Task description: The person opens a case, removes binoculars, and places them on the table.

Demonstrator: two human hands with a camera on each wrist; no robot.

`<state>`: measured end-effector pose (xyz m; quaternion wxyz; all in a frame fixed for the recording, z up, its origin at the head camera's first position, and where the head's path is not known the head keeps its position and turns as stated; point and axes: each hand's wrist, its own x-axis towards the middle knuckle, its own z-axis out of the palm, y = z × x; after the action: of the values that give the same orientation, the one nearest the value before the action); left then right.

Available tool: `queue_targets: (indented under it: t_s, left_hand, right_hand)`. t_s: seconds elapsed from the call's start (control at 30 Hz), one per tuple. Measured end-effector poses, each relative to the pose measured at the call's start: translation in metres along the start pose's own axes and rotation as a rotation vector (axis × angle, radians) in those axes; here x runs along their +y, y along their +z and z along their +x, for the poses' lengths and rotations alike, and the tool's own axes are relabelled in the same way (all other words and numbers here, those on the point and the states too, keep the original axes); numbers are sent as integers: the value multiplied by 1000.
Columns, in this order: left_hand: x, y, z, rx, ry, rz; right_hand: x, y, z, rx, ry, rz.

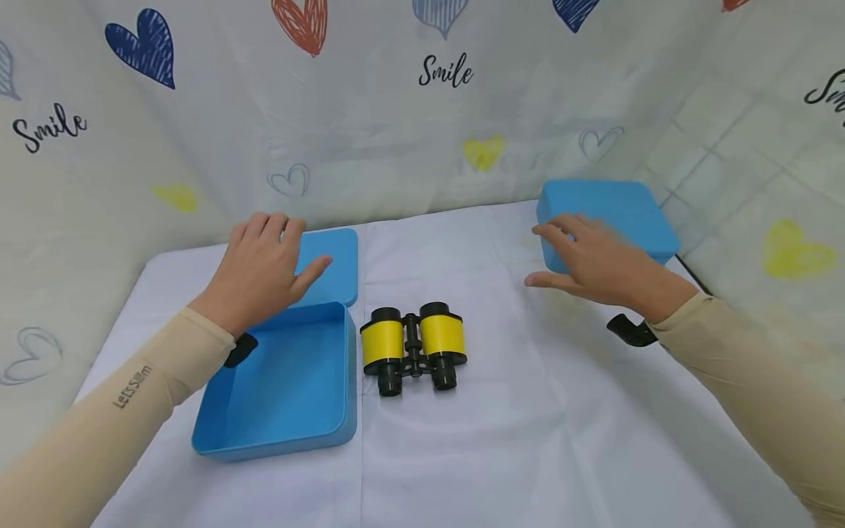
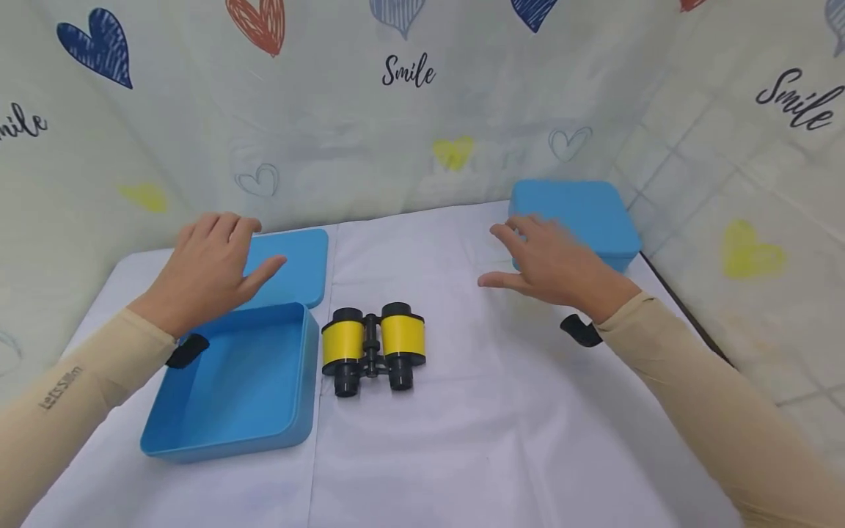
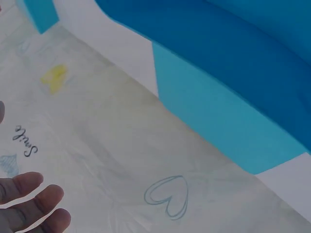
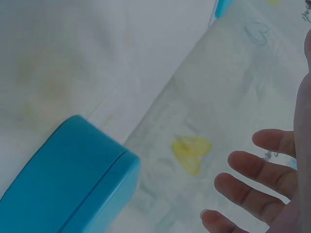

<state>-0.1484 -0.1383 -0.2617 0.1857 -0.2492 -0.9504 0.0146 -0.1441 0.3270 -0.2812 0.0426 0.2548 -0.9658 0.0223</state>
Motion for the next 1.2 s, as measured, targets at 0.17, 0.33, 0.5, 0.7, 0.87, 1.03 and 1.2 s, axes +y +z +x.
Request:
queue_targets:
  t_s: [0.17, 0.33, 0.5, 0.7, 0.87, 1.03, 1.2]
  left_hand:
    - [3, 6, 22, 48, 46, 20]
    - [8, 8, 42, 85, 62, 19]
    - [16, 7, 59, 82, 30, -30]
    - [27, 8, 76, 73, 17, -52]
    - [38, 9, 89, 49, 1, -67]
    - [51, 13, 104, 20, -4, -73]
    - [68, 24, 117, 22, 20, -44]
  right_hand:
    - [20, -5, -4, 53, -6, -9]
    - [40, -10, -8, 23, 93, 11]
    - [55, -11, -13, 85, 104, -21]
    - [71, -6, -17, 149, 87, -72]
    - [83, -5, -17, 101, 134, -97]
    - [99, -3, -19, 56, 187, -75]
    - [115, -1, -20, -6, 274, -59]
